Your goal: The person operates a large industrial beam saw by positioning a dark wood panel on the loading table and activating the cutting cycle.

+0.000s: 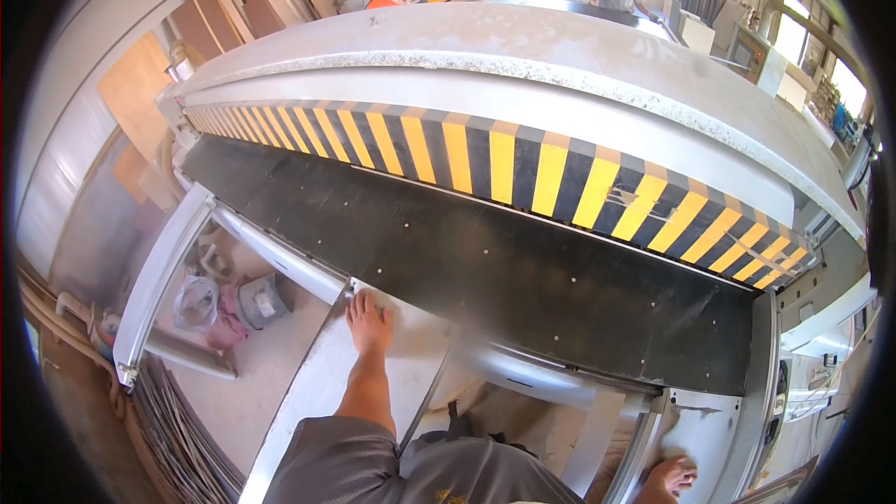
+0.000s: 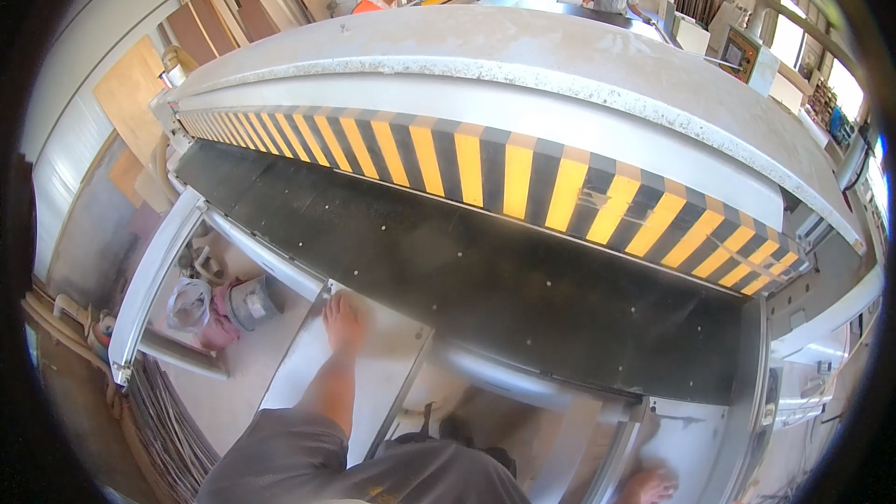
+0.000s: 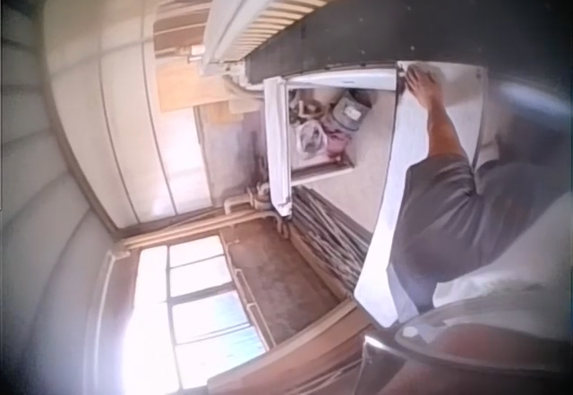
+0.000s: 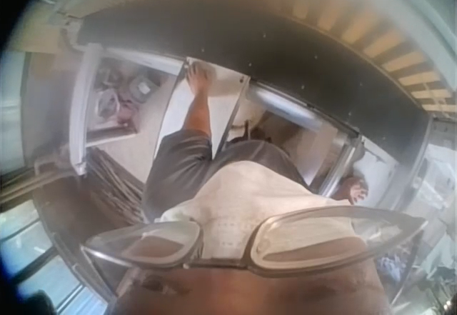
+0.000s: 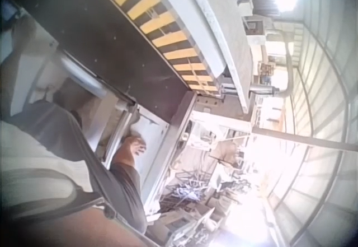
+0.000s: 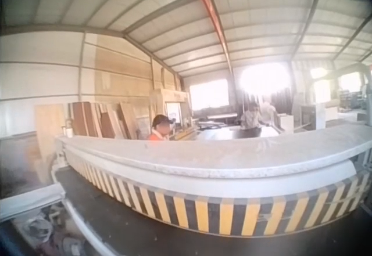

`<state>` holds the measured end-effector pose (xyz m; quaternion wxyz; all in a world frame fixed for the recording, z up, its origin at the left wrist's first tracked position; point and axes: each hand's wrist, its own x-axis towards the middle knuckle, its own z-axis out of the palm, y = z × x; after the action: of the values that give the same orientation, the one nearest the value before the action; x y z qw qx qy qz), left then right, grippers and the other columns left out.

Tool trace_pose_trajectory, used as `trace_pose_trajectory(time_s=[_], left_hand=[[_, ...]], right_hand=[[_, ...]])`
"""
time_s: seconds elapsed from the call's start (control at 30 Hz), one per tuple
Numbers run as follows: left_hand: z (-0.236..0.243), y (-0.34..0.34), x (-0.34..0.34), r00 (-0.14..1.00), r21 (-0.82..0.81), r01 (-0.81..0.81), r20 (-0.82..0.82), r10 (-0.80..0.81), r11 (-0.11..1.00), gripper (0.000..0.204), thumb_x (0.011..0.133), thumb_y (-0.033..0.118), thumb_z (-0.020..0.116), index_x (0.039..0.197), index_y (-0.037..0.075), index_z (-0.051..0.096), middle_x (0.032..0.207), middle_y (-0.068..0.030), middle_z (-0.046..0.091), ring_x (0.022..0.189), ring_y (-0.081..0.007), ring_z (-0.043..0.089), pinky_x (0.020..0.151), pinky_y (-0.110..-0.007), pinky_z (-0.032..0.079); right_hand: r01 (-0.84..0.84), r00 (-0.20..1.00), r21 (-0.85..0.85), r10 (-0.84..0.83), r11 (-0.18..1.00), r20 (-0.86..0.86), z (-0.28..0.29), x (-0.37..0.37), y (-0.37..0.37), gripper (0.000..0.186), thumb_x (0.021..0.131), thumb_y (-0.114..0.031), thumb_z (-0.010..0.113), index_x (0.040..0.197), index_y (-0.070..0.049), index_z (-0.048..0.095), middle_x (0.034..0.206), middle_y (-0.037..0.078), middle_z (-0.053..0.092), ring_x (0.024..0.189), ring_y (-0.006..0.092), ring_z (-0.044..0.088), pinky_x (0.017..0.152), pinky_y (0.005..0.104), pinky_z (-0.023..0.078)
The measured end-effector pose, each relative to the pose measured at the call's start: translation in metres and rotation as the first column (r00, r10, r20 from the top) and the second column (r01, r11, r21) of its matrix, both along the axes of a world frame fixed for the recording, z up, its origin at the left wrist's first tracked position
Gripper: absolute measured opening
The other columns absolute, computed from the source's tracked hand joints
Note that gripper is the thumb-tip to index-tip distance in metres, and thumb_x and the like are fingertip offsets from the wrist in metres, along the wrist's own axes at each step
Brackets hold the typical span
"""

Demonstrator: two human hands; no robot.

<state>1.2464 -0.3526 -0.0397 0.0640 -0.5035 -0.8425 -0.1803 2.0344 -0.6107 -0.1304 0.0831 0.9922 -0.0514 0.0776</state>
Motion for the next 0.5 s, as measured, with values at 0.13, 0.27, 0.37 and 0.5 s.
trace_pose_trajectory(time_s=[0.13,0.27,0.37,0.5], left_hand=[[0.003,0.004,0.009,0.999,-0.011,0.013,0.042,-0.012,1.000,0.058,0.096,0.032,0.061,0.146,0.009,0.046,0.156,-0.0137,0.044,0.148,-0.0319,0.036,0.126,-0.051,0.022],[0.007,-0.004,0.001,1.000,-0.021,0.005,0.019,-0.004,1.000,0.057,0.096,0.032,0.061,0.146,0.009,0.045,0.156,-0.0132,0.043,0.148,-0.0319,0.036,0.126,-0.051,0.022],[0.009,-0.002,0.002,0.999,-0.001,0.027,0.018,-0.027,1.000,0.057,0.096,0.031,0.061,0.146,0.009,0.045,0.156,-0.0134,0.043,0.148,-0.0320,0.036,0.126,-0.051,0.022],[0.027,0.003,0.006,0.999,-0.014,0.022,0.028,-0.022,1.000,0.058,0.096,0.032,0.060,0.147,0.009,0.045,0.157,-0.0137,0.042,0.148,-0.0323,0.035,0.126,-0.051,0.021]], right_hand=[[-0.198,0.916,0.004,0.184,0.980,0.356,-0.059,0.026,-0.031,0.074,0.099,-0.065,0.039,0.150,-0.011,0.046,0.160,0.015,0.039,0.142,0.0437,0.037,0.100,0.0746,0.032],[-0.154,0.982,-0.002,0.153,0.988,0.113,-0.020,0.001,-0.015,0.074,0.098,-0.062,0.041,0.144,-0.006,0.055,0.157,0.023,0.043,0.137,0.0559,0.041,0.092,0.0808,0.034],[-0.134,0.990,0.017,0.133,0.991,0.054,0.014,-0.013,-0.008,0.075,0.098,-0.062,0.040,0.145,-0.005,0.053,0.157,0.023,0.042,0.138,0.0550,0.040,0.094,0.0796,0.033],[-0.114,0.993,0.022,0.114,0.993,0.016,0.039,-0.016,-0.007,0.076,0.099,-0.062,0.039,0.147,-0.004,0.049,0.158,0.023,0.040,0.140,0.0539,0.038,0.096,0.0780,0.032]])
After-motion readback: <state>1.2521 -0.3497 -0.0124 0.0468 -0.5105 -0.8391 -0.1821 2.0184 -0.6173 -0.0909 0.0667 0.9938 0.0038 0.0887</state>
